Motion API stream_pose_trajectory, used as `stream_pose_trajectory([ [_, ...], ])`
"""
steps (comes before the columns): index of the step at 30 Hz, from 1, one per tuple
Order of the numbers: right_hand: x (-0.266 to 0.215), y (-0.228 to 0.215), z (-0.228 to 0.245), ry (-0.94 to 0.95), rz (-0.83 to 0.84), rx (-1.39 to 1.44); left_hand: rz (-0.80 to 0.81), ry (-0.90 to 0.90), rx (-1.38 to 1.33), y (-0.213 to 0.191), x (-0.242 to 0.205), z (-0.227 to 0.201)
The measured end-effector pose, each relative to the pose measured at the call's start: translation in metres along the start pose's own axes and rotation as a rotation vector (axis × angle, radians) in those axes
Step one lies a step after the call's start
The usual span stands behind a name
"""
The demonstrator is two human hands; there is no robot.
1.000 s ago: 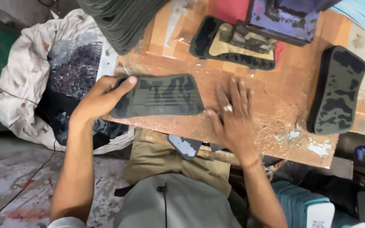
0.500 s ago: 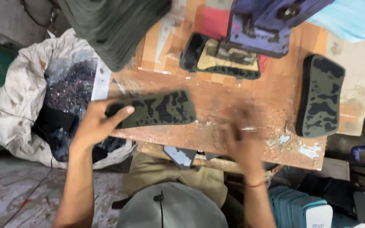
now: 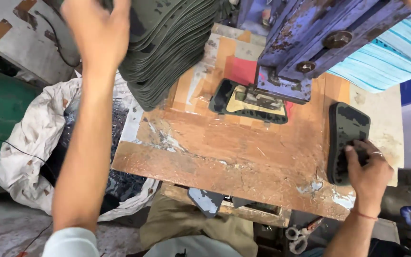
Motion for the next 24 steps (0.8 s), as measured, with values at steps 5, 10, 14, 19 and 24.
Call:
stream_pose_trajectory([
  [5,-0.004,0.005,0.005,-0.013,0.012,-0.134,-0.074,0.242,0.016,-0.035,-0.080,-0.086],
  [10,-0.008,0.005,-0.027,-0.079,0.036,-0.157,0.362,-0.034,-0.254,-0.003,-0.140,-0.091],
  [14,-0.011,-0.005,-0.004,-0.016,0.027,-0.123,0.624,-0.115,-0.309,0.042,-0.158,-0.065],
  [19,-0.090,0.021,0.070,-0.282,-0.221,0.042,0.642,-0.083,-0.211,0.088,-0.167,-0.043],
  [24,-0.120,0.048,0.146,-0.412,0.228,0.146,0.693,-0.152,-0.107,0.142,-0.152,-0.048],
])
Point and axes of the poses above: each hand's wrist, its own x-axis towards the middle knuckle, its own y-axis out of the palm, z = x × y, the point moved 1 cm from there along x, towards the middle knuckle, and after that the axes turned 8 degrees about y, right-handed, at the moved point
